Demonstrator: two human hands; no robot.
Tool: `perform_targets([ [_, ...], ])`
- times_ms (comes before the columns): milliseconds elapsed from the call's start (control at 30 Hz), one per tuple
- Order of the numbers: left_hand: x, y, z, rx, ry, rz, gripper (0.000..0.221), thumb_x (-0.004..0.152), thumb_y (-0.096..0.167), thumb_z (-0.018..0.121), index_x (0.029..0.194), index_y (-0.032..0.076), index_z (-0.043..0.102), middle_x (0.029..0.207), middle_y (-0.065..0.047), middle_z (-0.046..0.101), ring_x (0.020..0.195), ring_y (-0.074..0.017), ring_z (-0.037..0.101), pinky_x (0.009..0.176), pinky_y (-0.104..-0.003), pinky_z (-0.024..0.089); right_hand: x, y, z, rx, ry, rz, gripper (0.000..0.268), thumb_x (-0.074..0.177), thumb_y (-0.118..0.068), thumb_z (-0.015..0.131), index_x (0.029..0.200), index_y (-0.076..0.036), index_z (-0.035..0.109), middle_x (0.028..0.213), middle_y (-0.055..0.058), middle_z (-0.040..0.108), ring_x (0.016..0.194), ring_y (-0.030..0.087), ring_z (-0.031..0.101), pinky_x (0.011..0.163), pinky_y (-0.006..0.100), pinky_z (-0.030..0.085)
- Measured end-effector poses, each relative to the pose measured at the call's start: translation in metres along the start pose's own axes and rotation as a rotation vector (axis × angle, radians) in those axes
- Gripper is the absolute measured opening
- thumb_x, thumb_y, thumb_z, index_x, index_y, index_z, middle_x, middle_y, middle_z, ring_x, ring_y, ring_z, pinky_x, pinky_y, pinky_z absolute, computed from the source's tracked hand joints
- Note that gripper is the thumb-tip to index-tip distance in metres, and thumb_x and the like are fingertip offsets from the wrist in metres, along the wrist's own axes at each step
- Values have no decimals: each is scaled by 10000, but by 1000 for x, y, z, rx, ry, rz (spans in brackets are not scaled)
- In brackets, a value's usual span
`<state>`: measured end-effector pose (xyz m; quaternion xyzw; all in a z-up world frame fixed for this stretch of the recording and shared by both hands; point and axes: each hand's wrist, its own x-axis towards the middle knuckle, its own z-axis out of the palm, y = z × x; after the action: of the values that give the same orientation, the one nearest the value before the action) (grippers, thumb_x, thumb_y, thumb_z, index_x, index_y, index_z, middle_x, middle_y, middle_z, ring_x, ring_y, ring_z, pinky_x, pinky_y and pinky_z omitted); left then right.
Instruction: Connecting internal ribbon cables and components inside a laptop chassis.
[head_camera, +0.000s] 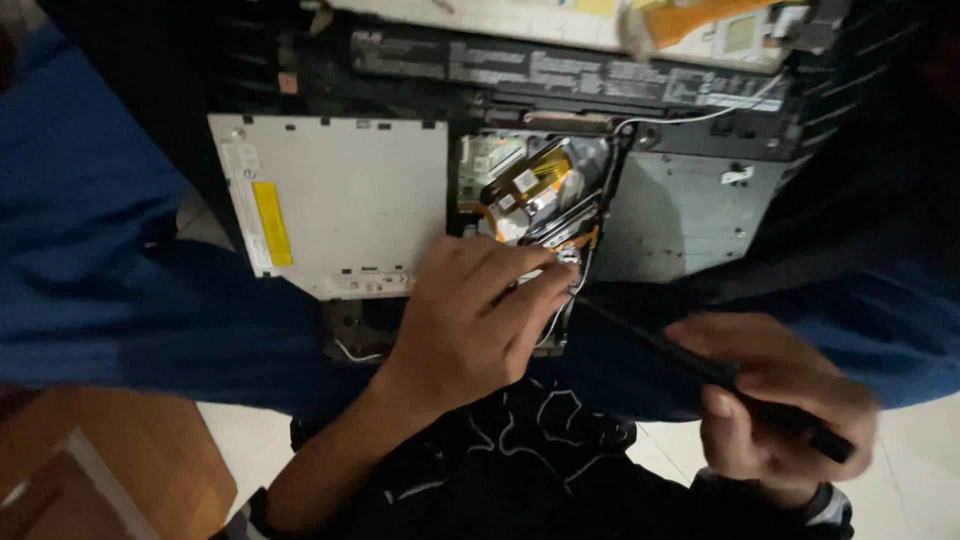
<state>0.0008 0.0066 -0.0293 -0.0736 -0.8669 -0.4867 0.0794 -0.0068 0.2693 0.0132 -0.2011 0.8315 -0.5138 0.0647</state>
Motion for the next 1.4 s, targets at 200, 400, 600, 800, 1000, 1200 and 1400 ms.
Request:
perform_targets([
  [200, -2, -6, -1, -41, -40, 24, 203, 867, 58, 871, 1024, 75, 744, 1046, -35, 712, 821, -190, 613, 756, -389, 378, -5, 10, -11, -10, -1, -107, 316, 928, -152, 614, 1129, -82, 380, 995, 214, 655, 901, 338, 768, 870, 464, 703],
  [400, -2, -6, 0, -69, -29, 52, 170, 854, 36, 880, 969, 56, 757, 1029, -37, 701, 830, -187, 598, 724, -368, 393, -4, 8, -16, -37, -78, -138, 383, 933, -191, 623, 1184, -106, 347, 1020, 173, 639, 951, 347, 774, 840, 409, 698],
  [600, -4, -7, 4, -45, -7, 85, 163, 857, 45, 890, 941, 55, 750, 1000, -45, 718, 845, -180, 620, 724, -363, 404, -7, -3, -3, -47, 52, -59, 358, 959, -252, 632, 1195, -130, 393, 982, 137, 656, 936, 315, 771, 833, 386, 698],
  [800, -2, -4, 2, -61, -42, 81, 187, 871, 55, 888, 954, 57, 721, 976, -32, 691, 822, -178, 597, 747, -363, 379, -6, -9, 0, -104, 111, -42, 393, 946, -273, 618, 1159, -101, 337, 942, 176, 628, 875, 328, 746, 808, 411, 684],
  [1000, -4, -4, 3, -1, -27, 130, 235, 868, 55, 918, 963, 55, 703, 994, -46, 693, 812, -190, 595, 729, -367, 384, -14, -6, -1, -73, 134, -33, 362, 940, -213, 626, 1153, -105, 356, 946, 180, 618, 887, 333, 738, 835, 440, 685],
  [1200, -3, -5, 3, 78, -39, 177, 149, 928, 76, 867, 930, 69, 719, 969, -50, 685, 787, -183, 566, 700, -364, 388, -15, -2, -18, -30, 49, -44, 330, 921, -192, 639, 1115, -97, 389, 973, 171, 643, 933, 338, 768, 871, 455, 719],
  [1400, -3, -3, 2, 77, -56, 193, 92, 976, 91, 795, 961, 42, 720, 972, -79, 690, 791, -196, 555, 695, -373, 377, -10, -14, -20, -107, -67, -13, 364, 935, -179, 626, 1175, -98, 365, 1042, 180, 650, 1008, 354, 783, 942, 462, 710],
])
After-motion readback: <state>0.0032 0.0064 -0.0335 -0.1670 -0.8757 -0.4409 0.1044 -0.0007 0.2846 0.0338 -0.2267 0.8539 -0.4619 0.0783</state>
